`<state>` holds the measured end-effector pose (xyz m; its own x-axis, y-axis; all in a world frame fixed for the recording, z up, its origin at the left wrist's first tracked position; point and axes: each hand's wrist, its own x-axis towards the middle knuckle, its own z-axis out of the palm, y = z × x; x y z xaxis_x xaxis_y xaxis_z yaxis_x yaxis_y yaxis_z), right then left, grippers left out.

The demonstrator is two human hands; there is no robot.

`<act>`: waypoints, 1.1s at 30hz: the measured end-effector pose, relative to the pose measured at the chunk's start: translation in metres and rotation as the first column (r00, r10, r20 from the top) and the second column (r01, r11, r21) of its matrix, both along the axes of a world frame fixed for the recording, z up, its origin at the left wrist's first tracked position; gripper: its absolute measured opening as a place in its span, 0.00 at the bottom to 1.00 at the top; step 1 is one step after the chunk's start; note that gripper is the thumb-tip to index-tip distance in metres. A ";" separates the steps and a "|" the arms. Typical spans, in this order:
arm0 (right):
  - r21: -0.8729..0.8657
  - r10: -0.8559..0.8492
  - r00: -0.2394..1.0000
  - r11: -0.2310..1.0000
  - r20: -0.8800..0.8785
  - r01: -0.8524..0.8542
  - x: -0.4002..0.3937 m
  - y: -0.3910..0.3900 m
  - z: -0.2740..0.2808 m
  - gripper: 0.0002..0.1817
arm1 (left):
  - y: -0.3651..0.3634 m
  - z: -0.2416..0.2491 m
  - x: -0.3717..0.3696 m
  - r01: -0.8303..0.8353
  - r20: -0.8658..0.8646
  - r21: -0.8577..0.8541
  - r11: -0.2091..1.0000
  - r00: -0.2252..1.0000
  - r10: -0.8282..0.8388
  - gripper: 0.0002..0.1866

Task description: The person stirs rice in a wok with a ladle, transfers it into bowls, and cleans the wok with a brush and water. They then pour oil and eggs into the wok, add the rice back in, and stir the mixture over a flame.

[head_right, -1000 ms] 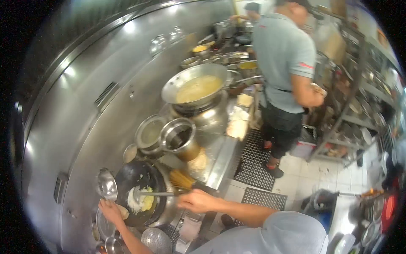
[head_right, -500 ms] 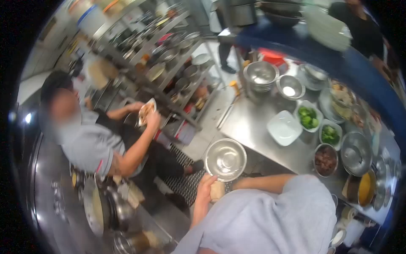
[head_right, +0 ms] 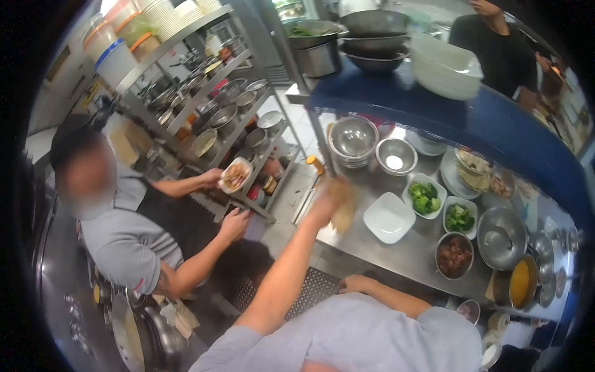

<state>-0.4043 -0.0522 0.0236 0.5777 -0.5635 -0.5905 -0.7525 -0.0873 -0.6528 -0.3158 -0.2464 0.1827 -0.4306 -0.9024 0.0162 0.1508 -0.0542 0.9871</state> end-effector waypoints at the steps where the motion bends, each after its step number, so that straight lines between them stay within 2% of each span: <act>1: -0.008 0.054 0.999 0.999 -0.007 -0.054 0.003 -0.001 -0.017 0.31 | 0.020 -0.013 0.025 0.156 0.356 -0.115 0.981 0.928 -0.106 0.26; 2: 0.070 0.122 0.992 0.990 0.003 -0.122 0.006 -0.004 -0.033 0.33 | 0.045 -0.027 0.057 0.324 0.673 -0.149 0.934 0.726 -0.144 0.30; 3: 0.148 0.203 0.979 0.968 0.013 -0.202 0.009 -0.008 -0.048 0.35 | 0.081 -0.032 0.086 0.338 0.650 0.093 0.936 0.692 -0.314 0.34; 4: 0.223 0.289 0.957 0.932 0.023 -0.286 0.016 -0.012 -0.057 0.36 | 0.116 -0.075 0.126 0.326 0.660 0.247 0.913 0.633 -0.405 0.39; 5: 0.200 0.364 0.931 0.910 0.031 -0.362 0.025 -0.014 -0.056 0.38 | 0.164 -0.067 0.151 0.265 0.831 0.213 0.941 0.457 -0.317 0.32; 6: 0.170 0.444 0.895 0.880 0.037 -0.443 0.034 -0.019 -0.052 0.39 | 0.198 -0.023 0.164 0.148 0.787 0.501 0.853 0.331 -0.520 0.29; 7: 0.139 0.539 0.841 0.830 0.047 -0.539 0.045 -0.025 -0.040 0.40 | 0.266 -0.118 0.206 0.104 0.756 0.501 0.859 0.430 -0.493 0.30; 8: 0.191 0.625 0.780 0.761 0.037 -0.620 0.062 -0.028 -0.022 0.40 | 0.333 -0.206 0.246 0.063 0.718 0.503 0.862 0.525 -0.458 0.30; 10: 0.264 0.797 0.604 0.583 -0.003 -0.768 0.119 -0.038 0.018 0.40 | 0.397 -0.167 0.244 -0.220 0.683 0.636 0.739 0.607 -0.407 0.34; 12: 0.373 0.967 0.250 0.249 -0.047 -0.894 0.180 -0.029 0.023 0.42 | 0.448 -0.132 0.225 -0.431 0.670 0.656 0.619 0.710 -0.216 0.37; 13: 0.454 0.998 0.061 0.050 0.009 -0.890 0.211 -0.020 0.025 0.39 | 0.472 -0.122 0.213 -0.509 0.661 0.650 0.564 0.745 -0.089 0.38; 15: 0.333 0.993 -0.096 -0.111 0.063 -0.936 0.245 0.007 0.042 0.35 | 0.519 -0.109 0.180 -0.625 0.638 0.644 0.441 0.757 0.142 0.37; 17: 0.220 0.961 -0.242 -0.268 0.136 -0.938 0.272 0.040 0.045 0.32 | 0.554 -0.100 0.142 -0.723 0.609 0.641 0.257 0.683 0.403 0.36; 19: 0.100 0.900 -0.388 -0.412 0.197 -0.905 0.287 0.080 0.025 0.31 | 0.582 -0.095 0.107 -0.768 0.552 0.640 0.024 0.481 0.681 0.36; 20: 0.063 0.867 -0.474 -0.487 0.151 -0.871 0.291 0.100 0.028 0.30 | 0.590 -0.093 0.090 -0.759 0.500 0.642 -0.106 0.310 0.809 0.35; 21: 0.038 0.831 -0.546 -0.552 0.108 -0.833 0.301 0.117 0.032 0.30 | 0.595 -0.091 0.080 -0.721 0.412 0.654 -0.230 0.085 0.907 0.35; 22: 0.012 0.790 -0.611 -0.612 0.058 -0.791 0.308 0.132 0.036 0.30 | 0.596 -0.090 0.070 -0.660 0.284 0.667 -0.345 -0.203 0.937 0.35; 23: -0.071 0.798 -0.593 -0.589 0.104 -0.805 0.315 0.145 0.035 0.29 | 0.595 -0.090 0.066 -0.595 0.141 0.675 -0.436 -0.476 0.868 0.34; 24: -0.149 0.803 -0.576 -0.557 0.157 -0.817 0.320 0.159 0.034 0.29 | 0.594 -0.087 0.065 -0.542 0.010 0.667 -0.512 -0.680 0.733 0.34; 25: -0.216 0.801 -0.558 -0.518 0.218 -0.828 0.321 0.175 0.033 0.28 | 0.595 -0.084 0.068 -0.494 -0.103 0.647 -0.581 -0.812 0.575 0.34; 26: -0.009 0.839 -0.415 -0.441 0.352 -0.898 0.323 0.189 0.040 0.29 | 0.600 -0.078 0.075 -0.460 -0.204 0.627 -0.629 -0.876 0.438 0.34; 28: 0.423 0.876 -0.053 -0.283 0.479 -0.861 0.338 0.214 0.071 0.30 | 0.631 -0.058 0.102 -0.418 -0.365 0.609 -0.674 -0.902 0.230 0.33; 30: 0.440 0.869 0.035 -0.215 0.494 -0.872 0.359 0.236 0.112 0.31 | 0.672 -0.030 0.139 -0.421 -0.447 0.699 -0.578 -0.888 0.106 0.30; 32: 0.448 0.842 0.144 -0.125 0.520 -0.885 0.388 0.263 0.133 0.34 | 0.715 -0.013 0.181 -0.341 -0.422 0.606 -0.719 -0.904 0.074 0.35; 33: 0.450 0.824 0.193 -0.083 0.533 -0.889 0.403 0.279 0.138 0.35 | 0.739 -0.011 0.202 -0.326 -0.410 0.615 -0.718 -0.910 0.062 0.35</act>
